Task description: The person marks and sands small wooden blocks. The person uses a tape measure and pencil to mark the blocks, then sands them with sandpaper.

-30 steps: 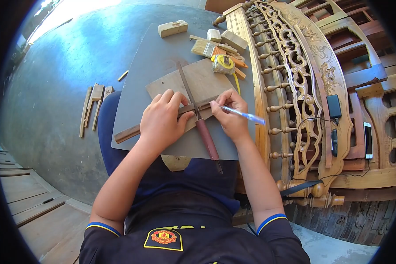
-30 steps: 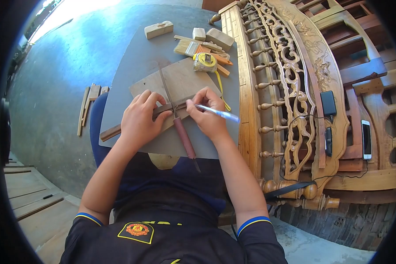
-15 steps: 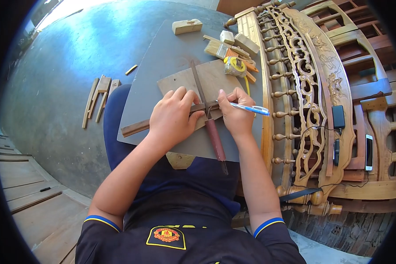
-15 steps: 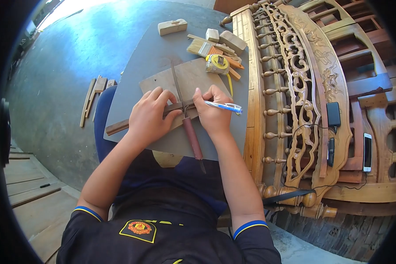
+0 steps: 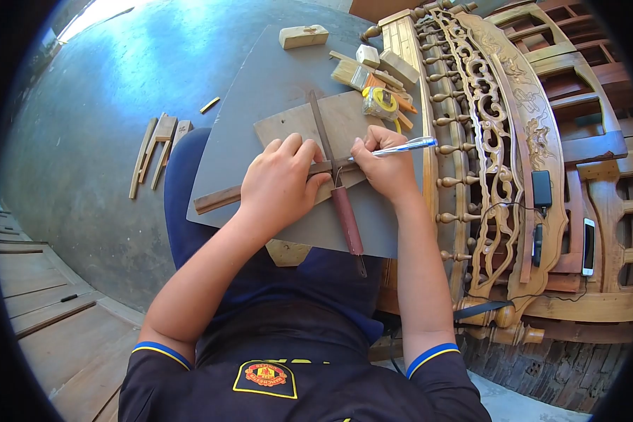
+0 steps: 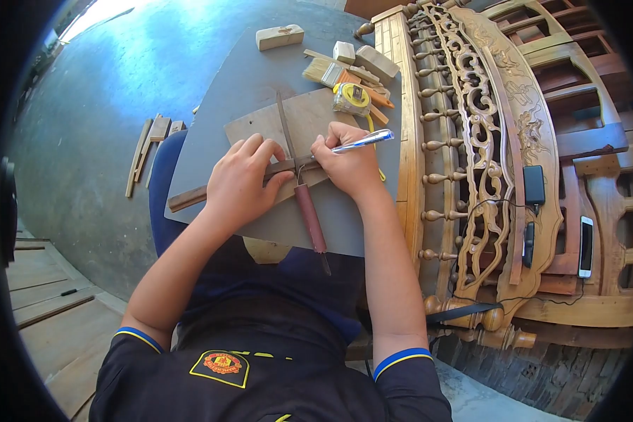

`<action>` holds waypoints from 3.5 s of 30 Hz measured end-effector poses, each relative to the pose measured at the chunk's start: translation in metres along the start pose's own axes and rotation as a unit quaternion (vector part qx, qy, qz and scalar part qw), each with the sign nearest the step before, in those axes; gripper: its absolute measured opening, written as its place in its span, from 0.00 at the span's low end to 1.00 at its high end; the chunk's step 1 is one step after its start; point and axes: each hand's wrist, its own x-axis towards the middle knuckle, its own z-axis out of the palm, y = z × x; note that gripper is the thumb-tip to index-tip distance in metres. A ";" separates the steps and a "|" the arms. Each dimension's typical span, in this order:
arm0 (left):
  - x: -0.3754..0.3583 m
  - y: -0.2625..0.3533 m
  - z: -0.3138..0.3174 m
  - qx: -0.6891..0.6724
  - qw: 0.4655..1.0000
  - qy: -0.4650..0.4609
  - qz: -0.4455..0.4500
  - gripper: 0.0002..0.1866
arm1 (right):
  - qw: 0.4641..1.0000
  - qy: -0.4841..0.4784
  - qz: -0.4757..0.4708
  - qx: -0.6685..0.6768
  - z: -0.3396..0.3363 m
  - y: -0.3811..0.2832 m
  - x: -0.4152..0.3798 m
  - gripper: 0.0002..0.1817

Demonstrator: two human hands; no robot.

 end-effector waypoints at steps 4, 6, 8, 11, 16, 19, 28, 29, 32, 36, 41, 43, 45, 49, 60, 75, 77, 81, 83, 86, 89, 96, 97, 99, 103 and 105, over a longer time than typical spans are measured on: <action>0.000 0.000 0.000 -0.003 1.000 -0.004 -0.002 0.15 | 1.000 0.006 0.006 0.014 0.001 -0.003 0.001 0.21; 0.000 0.000 0.000 -0.002 1.000 -0.001 0.001 0.15 | 1.000 0.007 0.003 0.008 0.002 -0.006 -0.001 0.21; -0.001 0.000 0.001 -0.001 1.000 0.001 0.002 0.15 | 1.000 0.002 -0.004 0.003 0.000 -0.006 -0.001 0.20; -0.001 0.000 0.000 0.002 1.000 0.001 0.000 0.15 | 1.000 0.000 -0.006 0.008 0.001 -0.003 0.000 0.20; 0.000 0.000 0.000 0.018 1.000 0.008 0.018 0.16 | 1.000 -0.012 -0.002 -0.011 -0.001 -0.001 0.000 0.19; 0.000 0.001 -0.001 0.003 1.000 0.006 0.005 0.15 | 1.000 0.012 -0.012 -0.006 -0.002 -0.006 0.000 0.19; 0.000 0.002 -0.001 0.000 1.000 0.011 0.011 0.15 | 0.999 -0.022 -0.014 -0.029 -0.005 0.000 0.003 0.20; 0.000 0.002 -0.001 0.000 1.000 0.012 0.011 0.15 | 1.000 -0.009 -0.013 -0.023 -0.004 -0.001 0.003 0.20; 0.000 0.002 0.000 0.000 1.000 0.014 0.010 0.15 | 1.000 0.013 -0.008 -0.004 0.000 -0.005 0.000 0.20; 0.000 0.001 0.000 -0.001 1.000 0.015 0.012 0.15 | 1.000 -0.017 -0.005 -0.014 -0.003 0.000 0.000 0.19; 0.000 0.002 0.000 0.000 1.000 0.011 0.010 0.15 | 0.999 0.031 -0.008 0.005 0.002 -0.002 -0.001 0.19; 0.000 0.002 0.000 0.001 1.000 0.009 0.008 0.15 | 0.999 0.042 0.004 0.008 0.005 -0.001 -0.001 0.19; 0.000 0.002 -0.001 0.000 1.000 0.010 0.010 0.15 | 0.999 0.038 0.006 0.006 0.004 -0.003 -0.002 0.19; 0.000 0.002 -0.001 -0.009 1.000 0.014 0.019 0.14 | 1.000 -0.003 -0.018 -0.025 -0.002 0.000 0.000 0.18; -0.002 0.001 -0.006 0.009 1.000 0.010 0.021 0.15 | 0.998 0.053 -0.019 -0.019 0.005 0.003 -0.002 0.18; -0.002 0.001 -0.005 0.020 1.000 0.002 0.021 0.15 | 0.998 0.048 -0.032 0.002 0.003 0.003 -0.007 0.20; -0.003 0.001 -0.005 0.015 0.999 0.007 0.029 0.15 | 0.997 0.064 -0.030 0.024 0.003 0.008 -0.010 0.21; -0.002 0.002 -0.006 0.017 1.000 0.003 0.020 0.15 | 0.987 0.142 -0.056 0.046 0.012 0.016 -0.018 0.21; -0.002 0.002 -0.006 0.018 1.000 0.007 0.022 0.15 | 0.983 0.168 -0.068 0.038 0.013 0.019 -0.021 0.21; -0.002 0.003 -0.007 0.019 1.000 0.006 0.020 0.15 | 0.981 0.184 -0.058 0.032 0.013 0.021 -0.018 0.21; -0.002 0.003 -0.005 0.019 1.000 0.009 0.022 0.15 | 0.979 0.189 -0.071 0.009 0.014 0.019 -0.016 0.21; -0.001 0.005 -0.007 0.015 1.000 0.009 0.020 0.14 | 0.983 0.172 -0.067 0.001 0.014 0.016 -0.016 0.20; -0.001 0.005 -0.007 0.016 1.000 0.009 0.019 0.14 | 0.983 0.171 -0.064 0.002 0.013 0.018 -0.016 0.20; -0.001 0.005 -0.007 0.015 1.000 0.012 0.020 0.14 | 0.983 0.172 -0.059 0.001 0.013 0.017 -0.015 0.20; -0.001 0.004 -0.007 0.021 0.999 0.016 0.032 0.15 | 0.982 0.175 -0.067 -0.005 0.013 0.016 -0.014 0.20; -0.001 0.005 -0.007 0.019 0.999 0.016 0.032 0.15 | 0.983 0.170 -0.070 -0.004 0.011 0.016 -0.014 0.19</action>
